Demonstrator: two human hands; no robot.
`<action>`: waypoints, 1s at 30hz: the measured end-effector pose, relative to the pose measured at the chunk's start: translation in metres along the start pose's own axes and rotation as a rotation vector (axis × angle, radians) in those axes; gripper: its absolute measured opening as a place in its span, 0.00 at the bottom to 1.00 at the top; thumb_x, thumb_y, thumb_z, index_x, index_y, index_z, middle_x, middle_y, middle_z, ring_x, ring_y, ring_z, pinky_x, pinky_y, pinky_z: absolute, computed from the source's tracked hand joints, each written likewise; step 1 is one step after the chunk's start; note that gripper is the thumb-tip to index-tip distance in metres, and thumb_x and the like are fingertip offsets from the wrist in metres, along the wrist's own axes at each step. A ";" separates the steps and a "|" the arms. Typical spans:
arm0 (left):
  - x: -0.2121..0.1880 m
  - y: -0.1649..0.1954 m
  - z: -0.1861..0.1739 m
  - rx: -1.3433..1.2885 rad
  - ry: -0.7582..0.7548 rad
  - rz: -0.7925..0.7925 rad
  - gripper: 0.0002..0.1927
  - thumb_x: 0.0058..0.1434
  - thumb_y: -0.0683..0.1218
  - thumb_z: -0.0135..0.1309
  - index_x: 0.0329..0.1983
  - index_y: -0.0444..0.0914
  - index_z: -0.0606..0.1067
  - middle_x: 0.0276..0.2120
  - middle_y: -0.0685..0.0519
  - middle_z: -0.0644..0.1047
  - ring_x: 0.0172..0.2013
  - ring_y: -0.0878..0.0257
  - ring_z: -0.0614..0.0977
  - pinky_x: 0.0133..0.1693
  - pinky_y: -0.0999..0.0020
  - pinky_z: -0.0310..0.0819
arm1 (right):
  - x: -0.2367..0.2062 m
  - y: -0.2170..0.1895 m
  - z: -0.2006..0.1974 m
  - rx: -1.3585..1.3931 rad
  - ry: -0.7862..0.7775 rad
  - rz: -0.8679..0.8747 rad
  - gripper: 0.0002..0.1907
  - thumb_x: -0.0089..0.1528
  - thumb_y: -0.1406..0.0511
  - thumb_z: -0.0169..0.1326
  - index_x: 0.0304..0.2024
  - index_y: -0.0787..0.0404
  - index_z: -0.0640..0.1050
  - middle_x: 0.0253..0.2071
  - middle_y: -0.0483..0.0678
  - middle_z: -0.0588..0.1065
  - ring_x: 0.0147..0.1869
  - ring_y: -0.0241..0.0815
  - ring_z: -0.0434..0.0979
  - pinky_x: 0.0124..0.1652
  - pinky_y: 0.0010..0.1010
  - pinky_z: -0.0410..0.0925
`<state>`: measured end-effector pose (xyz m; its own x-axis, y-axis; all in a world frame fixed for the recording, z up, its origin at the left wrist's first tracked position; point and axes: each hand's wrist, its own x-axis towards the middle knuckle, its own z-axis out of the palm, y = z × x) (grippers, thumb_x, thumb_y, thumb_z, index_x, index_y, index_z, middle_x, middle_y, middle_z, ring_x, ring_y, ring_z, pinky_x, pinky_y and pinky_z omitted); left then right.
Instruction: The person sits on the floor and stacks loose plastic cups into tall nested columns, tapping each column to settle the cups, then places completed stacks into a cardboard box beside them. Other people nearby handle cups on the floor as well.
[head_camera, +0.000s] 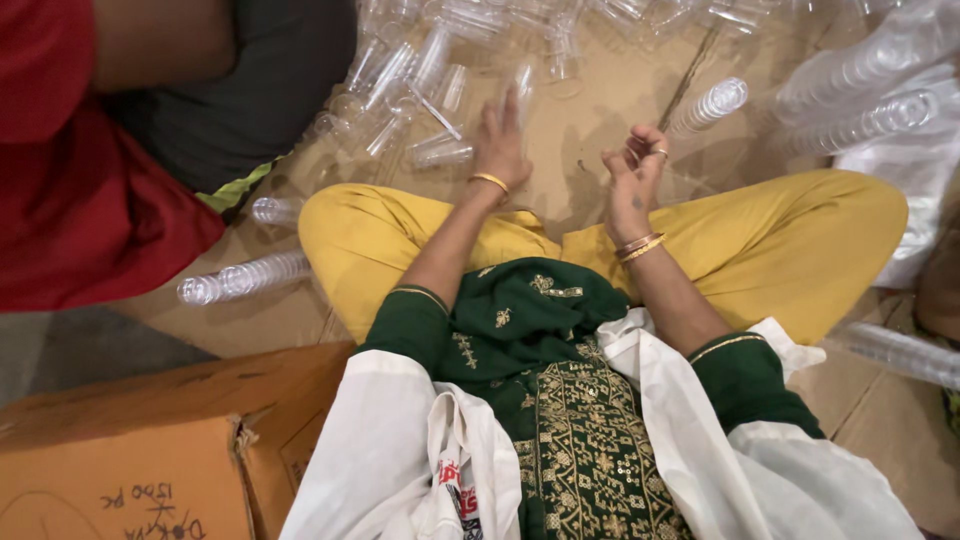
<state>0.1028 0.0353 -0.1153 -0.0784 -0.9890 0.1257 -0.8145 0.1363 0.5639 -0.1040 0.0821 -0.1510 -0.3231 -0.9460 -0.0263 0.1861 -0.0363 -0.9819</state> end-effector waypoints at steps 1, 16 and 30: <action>0.004 -0.005 0.002 -0.116 0.069 0.018 0.56 0.54 0.38 0.59 0.80 0.43 0.41 0.67 0.29 0.62 0.64 0.32 0.65 0.63 0.46 0.63 | -0.001 0.000 0.001 -0.011 -0.005 0.015 0.27 0.61 0.75 0.59 0.60 0.60 0.66 0.56 0.46 0.65 0.62 0.40 0.65 0.63 0.32 0.63; 0.012 -0.015 -0.002 -1.161 -0.275 -0.121 0.36 0.48 0.26 0.52 0.62 0.37 0.72 0.57 0.52 0.77 0.58 0.62 0.77 0.54 0.68 0.76 | 0.015 -0.045 0.021 -0.216 -0.451 0.096 0.46 0.57 0.73 0.58 0.75 0.53 0.53 0.76 0.45 0.53 0.76 0.48 0.57 0.68 0.40 0.59; 0.016 -0.054 -0.038 -1.435 0.130 -0.252 0.14 0.66 0.45 0.60 0.53 0.37 0.77 0.28 0.54 0.79 0.26 0.67 0.79 0.28 0.73 0.72 | 0.016 -0.043 0.021 0.290 -0.529 0.349 0.29 0.67 0.69 0.57 0.70 0.55 0.65 0.62 0.44 0.68 0.61 0.38 0.71 0.60 0.34 0.70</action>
<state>0.1671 0.0144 -0.1129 0.0909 -0.9934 -0.0700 0.4675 -0.0195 0.8838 -0.0973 0.0617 -0.1047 0.2826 -0.9451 -0.1641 0.4606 0.2838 -0.8410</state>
